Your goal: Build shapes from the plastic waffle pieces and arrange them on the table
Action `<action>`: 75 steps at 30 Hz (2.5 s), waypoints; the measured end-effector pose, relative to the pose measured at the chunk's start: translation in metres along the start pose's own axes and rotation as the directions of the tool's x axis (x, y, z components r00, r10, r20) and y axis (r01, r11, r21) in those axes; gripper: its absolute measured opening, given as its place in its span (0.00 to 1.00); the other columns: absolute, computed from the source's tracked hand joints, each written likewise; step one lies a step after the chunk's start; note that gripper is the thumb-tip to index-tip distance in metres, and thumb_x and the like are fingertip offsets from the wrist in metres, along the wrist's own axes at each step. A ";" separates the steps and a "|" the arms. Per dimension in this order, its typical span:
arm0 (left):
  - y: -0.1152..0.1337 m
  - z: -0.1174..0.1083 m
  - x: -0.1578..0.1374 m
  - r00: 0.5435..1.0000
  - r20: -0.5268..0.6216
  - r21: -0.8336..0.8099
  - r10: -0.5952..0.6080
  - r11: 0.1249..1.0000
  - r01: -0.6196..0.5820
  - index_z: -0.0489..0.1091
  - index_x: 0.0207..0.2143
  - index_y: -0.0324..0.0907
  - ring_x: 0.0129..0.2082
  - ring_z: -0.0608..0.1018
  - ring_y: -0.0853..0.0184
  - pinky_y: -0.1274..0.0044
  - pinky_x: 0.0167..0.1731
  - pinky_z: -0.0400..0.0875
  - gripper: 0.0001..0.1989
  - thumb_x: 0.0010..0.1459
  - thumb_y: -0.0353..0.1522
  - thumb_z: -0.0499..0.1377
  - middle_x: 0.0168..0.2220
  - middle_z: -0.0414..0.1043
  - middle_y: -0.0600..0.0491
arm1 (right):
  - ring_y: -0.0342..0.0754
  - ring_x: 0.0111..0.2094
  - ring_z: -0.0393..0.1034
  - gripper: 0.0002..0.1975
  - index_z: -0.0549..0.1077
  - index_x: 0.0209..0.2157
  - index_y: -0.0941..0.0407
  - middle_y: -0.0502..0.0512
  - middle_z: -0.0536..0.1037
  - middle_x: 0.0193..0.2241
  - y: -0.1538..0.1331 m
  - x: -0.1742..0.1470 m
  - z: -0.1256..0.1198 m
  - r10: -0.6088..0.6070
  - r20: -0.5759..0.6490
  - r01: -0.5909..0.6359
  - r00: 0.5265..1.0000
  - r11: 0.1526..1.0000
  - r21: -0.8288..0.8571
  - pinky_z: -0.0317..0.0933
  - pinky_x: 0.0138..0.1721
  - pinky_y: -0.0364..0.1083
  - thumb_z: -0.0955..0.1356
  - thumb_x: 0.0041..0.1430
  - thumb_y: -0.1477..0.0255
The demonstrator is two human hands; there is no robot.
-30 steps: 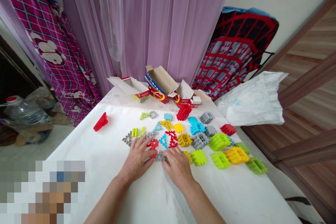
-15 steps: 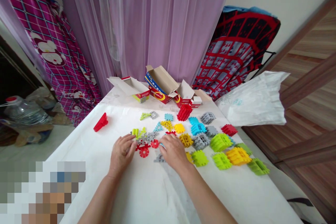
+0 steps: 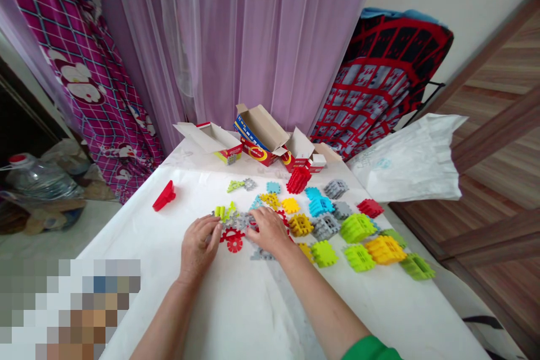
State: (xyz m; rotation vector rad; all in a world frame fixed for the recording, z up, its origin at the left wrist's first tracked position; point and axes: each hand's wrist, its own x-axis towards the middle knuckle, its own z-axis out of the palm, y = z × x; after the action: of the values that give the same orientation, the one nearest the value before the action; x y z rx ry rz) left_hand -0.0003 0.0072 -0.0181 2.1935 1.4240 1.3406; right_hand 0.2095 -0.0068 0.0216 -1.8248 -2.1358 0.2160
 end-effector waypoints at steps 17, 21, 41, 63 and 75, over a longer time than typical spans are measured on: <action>0.046 0.031 -0.022 0.878 0.375 -0.331 -0.296 0.842 0.426 0.74 0.30 0.44 0.20 0.72 0.70 0.79 0.22 0.65 0.17 0.56 0.47 0.56 0.21 0.72 0.57 | 0.45 0.28 0.71 0.18 0.74 0.45 0.55 0.52 0.77 0.32 0.008 -0.050 0.009 0.401 -0.004 -0.226 0.916 0.522 0.822 0.65 0.26 0.43 0.68 0.57 0.60; 0.047 0.025 -0.016 0.793 0.515 -0.392 -0.326 0.733 0.556 0.75 0.30 0.42 0.19 0.69 0.71 0.80 0.19 0.63 0.22 0.51 0.52 0.58 0.23 0.74 0.54 | 0.50 0.44 0.72 0.19 0.75 0.50 0.51 0.56 0.76 0.46 0.016 -0.061 -0.014 0.029 -0.268 0.098 0.963 0.889 0.447 0.67 0.46 0.49 0.68 0.56 0.74; 0.026 -0.005 -0.003 0.818 0.237 -0.412 -0.524 0.708 0.573 0.75 0.32 0.42 0.18 0.67 0.73 0.80 0.20 0.63 0.22 0.56 0.51 0.55 0.19 0.68 0.58 | 0.47 0.40 0.72 0.07 0.81 0.37 0.49 0.51 0.77 0.35 0.026 -0.080 -0.026 0.064 0.021 -0.066 0.998 0.991 0.117 0.62 0.41 0.44 0.71 0.57 0.72; 0.021 -0.005 -0.001 0.818 0.084 -0.368 -0.569 0.745 0.556 0.75 0.29 0.43 0.17 0.68 0.72 0.80 0.19 0.65 0.18 0.56 0.46 0.55 0.18 0.67 0.58 | 0.47 0.43 0.70 0.09 0.80 0.40 0.49 0.52 0.77 0.39 0.012 -0.079 -0.019 0.083 0.183 -0.082 0.980 0.997 -0.013 0.60 0.43 0.43 0.68 0.60 0.68; 0.016 -0.008 0.001 0.813 0.031 -0.375 -0.581 0.748 0.548 0.74 0.29 0.43 0.17 0.68 0.71 0.79 0.19 0.65 0.19 0.57 0.48 0.53 0.18 0.66 0.59 | 0.49 0.46 0.68 0.10 0.80 0.42 0.49 0.54 0.77 0.42 0.001 0.005 -0.027 -0.102 0.170 0.122 0.980 0.986 -0.114 0.62 0.46 0.45 0.67 0.63 0.71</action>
State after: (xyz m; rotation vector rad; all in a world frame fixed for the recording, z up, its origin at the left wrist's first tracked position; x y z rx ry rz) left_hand 0.0038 -0.0031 -0.0034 1.3186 1.5407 1.3364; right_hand 0.2188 -0.0046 0.0475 -1.8015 -2.4075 0.2173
